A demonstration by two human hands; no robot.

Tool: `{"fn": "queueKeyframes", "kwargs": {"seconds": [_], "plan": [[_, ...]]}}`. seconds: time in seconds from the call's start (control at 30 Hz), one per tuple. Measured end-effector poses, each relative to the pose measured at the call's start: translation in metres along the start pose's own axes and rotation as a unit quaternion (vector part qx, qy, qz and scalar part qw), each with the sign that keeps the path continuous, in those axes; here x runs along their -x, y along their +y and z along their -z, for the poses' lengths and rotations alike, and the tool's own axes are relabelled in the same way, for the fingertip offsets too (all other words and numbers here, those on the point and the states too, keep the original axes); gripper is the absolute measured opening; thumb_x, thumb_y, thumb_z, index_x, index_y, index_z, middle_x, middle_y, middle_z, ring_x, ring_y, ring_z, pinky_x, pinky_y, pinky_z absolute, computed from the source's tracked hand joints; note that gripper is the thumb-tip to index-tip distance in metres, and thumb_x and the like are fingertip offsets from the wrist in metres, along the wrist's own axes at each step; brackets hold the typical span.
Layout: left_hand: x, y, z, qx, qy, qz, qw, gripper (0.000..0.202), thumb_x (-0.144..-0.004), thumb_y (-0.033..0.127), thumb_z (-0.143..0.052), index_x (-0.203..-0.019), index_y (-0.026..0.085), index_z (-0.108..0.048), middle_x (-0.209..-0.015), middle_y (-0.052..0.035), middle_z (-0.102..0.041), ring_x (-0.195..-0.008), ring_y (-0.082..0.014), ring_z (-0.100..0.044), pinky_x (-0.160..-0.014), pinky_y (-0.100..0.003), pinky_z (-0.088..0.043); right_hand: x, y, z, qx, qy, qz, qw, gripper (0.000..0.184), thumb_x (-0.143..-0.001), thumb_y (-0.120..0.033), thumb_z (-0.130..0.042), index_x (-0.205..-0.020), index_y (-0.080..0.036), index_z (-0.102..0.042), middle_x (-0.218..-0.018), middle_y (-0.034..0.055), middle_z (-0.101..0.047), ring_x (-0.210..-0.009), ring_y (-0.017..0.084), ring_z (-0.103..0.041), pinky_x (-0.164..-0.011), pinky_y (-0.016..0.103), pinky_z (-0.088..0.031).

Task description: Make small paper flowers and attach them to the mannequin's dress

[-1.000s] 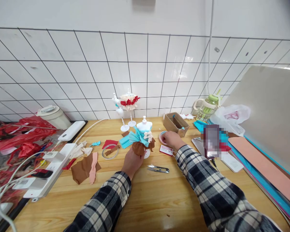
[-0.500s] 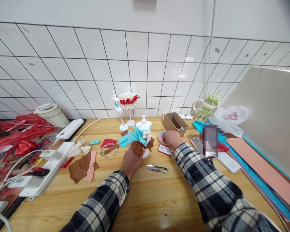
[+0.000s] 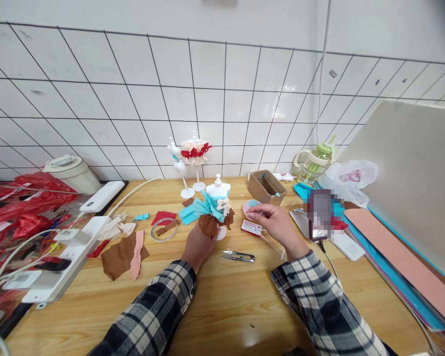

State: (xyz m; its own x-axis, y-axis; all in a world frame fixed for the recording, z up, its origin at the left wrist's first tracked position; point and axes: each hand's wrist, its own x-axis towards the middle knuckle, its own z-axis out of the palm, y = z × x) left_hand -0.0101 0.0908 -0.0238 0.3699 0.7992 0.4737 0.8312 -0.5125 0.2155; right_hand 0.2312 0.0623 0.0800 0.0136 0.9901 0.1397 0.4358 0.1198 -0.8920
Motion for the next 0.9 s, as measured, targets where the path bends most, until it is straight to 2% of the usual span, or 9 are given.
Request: {"fn": "queueKeyframes", "kwargs": {"seconds": [0.1,0.2,0.33,0.5,0.6,0.7,0.73,0.8,0.9], "plan": [[-0.001,0.000,0.000,-0.001,0.009,-0.014,1.000,0.024,-0.088,0.028,-0.053,-0.109,0.019,-0.059,-0.108,-0.0107,-0.062,-0.109,-0.0265,-0.055,-0.090,-0.037,-0.049,0.016,-0.005,-0.001,-0.196,-0.043,-0.046,0.979,0.030,-0.069,-0.045,-0.073,-0.082,-0.018,-0.072,-0.065,0.0000,-0.063,-0.047,0.008,-0.043,-0.045,0.022,-0.032],[-0.001,0.000,0.000,-0.002,0.019,-0.025,1.000,0.024,-0.088,0.028,-0.052,-0.109,0.019,-0.059,-0.109,-0.0112,-0.062,-0.111,-0.0266,-0.054,-0.092,-0.037,-0.048,0.021,-0.008,0.003,-0.297,-0.046,-0.052,0.952,0.028,-0.068,-0.042,-0.075,-0.081,-0.018,-0.070,-0.059,-0.0028,-0.058,-0.044,0.006,-0.040,-0.043,0.020,-0.030],[0.000,-0.002,-0.002,-0.004,0.030,-0.029,0.999,0.029,-0.089,0.028,-0.051,-0.115,0.017,-0.057,-0.116,-0.0124,-0.061,-0.116,-0.0273,-0.052,-0.095,-0.039,-0.047,0.023,-0.011,0.006,-0.352,-0.034,-0.053,0.934,0.027,-0.069,-0.039,-0.076,-0.082,-0.017,-0.069,-0.058,-0.0038,-0.056,-0.043,0.004,-0.040,-0.042,0.019,-0.030],[0.001,-0.003,-0.004,-0.004,0.030,-0.028,0.999,0.029,-0.089,0.029,-0.051,-0.114,0.017,-0.058,-0.118,-0.0123,-0.060,-0.118,-0.0276,-0.051,-0.097,-0.039,-0.046,0.029,-0.009,0.006,-0.342,-0.020,-0.055,0.938,0.029,-0.066,-0.040,-0.078,-0.082,-0.018,-0.066,-0.057,-0.0048,-0.055,-0.043,0.005,-0.040,-0.041,0.019,-0.031],[0.001,-0.002,-0.002,-0.001,0.023,-0.021,1.000,0.028,-0.088,0.030,-0.051,-0.113,0.018,-0.058,-0.116,-0.0121,-0.061,-0.117,-0.0274,-0.052,-0.095,-0.039,-0.047,0.022,-0.001,0.007,-0.244,0.010,-0.044,0.969,0.030,-0.069,-0.043,-0.073,-0.084,-0.018,-0.065,-0.059,-0.0034,-0.056,-0.046,0.007,-0.043,-0.044,0.021,-0.034],[0.001,0.000,-0.001,0.001,0.015,-0.002,1.000,0.030,-0.088,0.031,-0.052,-0.114,0.018,-0.058,-0.114,-0.0119,-0.061,-0.115,-0.0270,-0.054,-0.090,-0.037,-0.049,0.001,0.011,0.006,0.017,0.045,-0.031,0.998,0.023,-0.076,-0.038,-0.066,-0.087,-0.018,-0.069,-0.070,0.0015,-0.065,-0.058,0.012,-0.052,-0.055,0.024,-0.041],[0.001,0.000,-0.001,0.001,0.012,0.005,1.000,0.030,-0.088,0.032,-0.052,-0.114,0.019,-0.058,-0.114,-0.0118,-0.061,-0.113,-0.0270,-0.055,-0.087,-0.036,-0.050,-0.007,0.016,0.005,0.122,0.046,-0.031,0.991,0.021,-0.079,-0.035,-0.062,-0.090,-0.019,-0.070,-0.079,0.0031,-0.069,-0.065,0.014,-0.057,-0.060,0.025,-0.042],[0.001,0.000,0.000,0.000,0.007,0.018,1.000,0.027,-0.088,0.033,-0.052,-0.110,0.019,-0.060,-0.111,-0.0110,-0.062,-0.107,-0.0267,-0.057,-0.082,-0.035,-0.052,-0.022,0.023,0.001,0.292,0.013,-0.040,0.955,0.024,-0.084,-0.031,-0.054,-0.099,-0.023,-0.071,-0.098,0.0040,-0.071,-0.083,0.017,-0.061,-0.070,0.026,-0.043],[0.002,-0.001,0.000,-0.002,0.000,0.028,1.000,0.023,-0.087,0.033,-0.053,-0.106,0.021,-0.061,-0.106,-0.0092,-0.064,-0.100,-0.0256,-0.060,-0.078,-0.034,-0.052,-0.038,0.031,-0.001,0.369,-0.036,-0.049,0.927,0.027,-0.086,-0.029,-0.051,-0.102,-0.027,-0.073,-0.105,0.0042,-0.071,-0.093,0.020,-0.063,-0.073,0.026,-0.042]]}}
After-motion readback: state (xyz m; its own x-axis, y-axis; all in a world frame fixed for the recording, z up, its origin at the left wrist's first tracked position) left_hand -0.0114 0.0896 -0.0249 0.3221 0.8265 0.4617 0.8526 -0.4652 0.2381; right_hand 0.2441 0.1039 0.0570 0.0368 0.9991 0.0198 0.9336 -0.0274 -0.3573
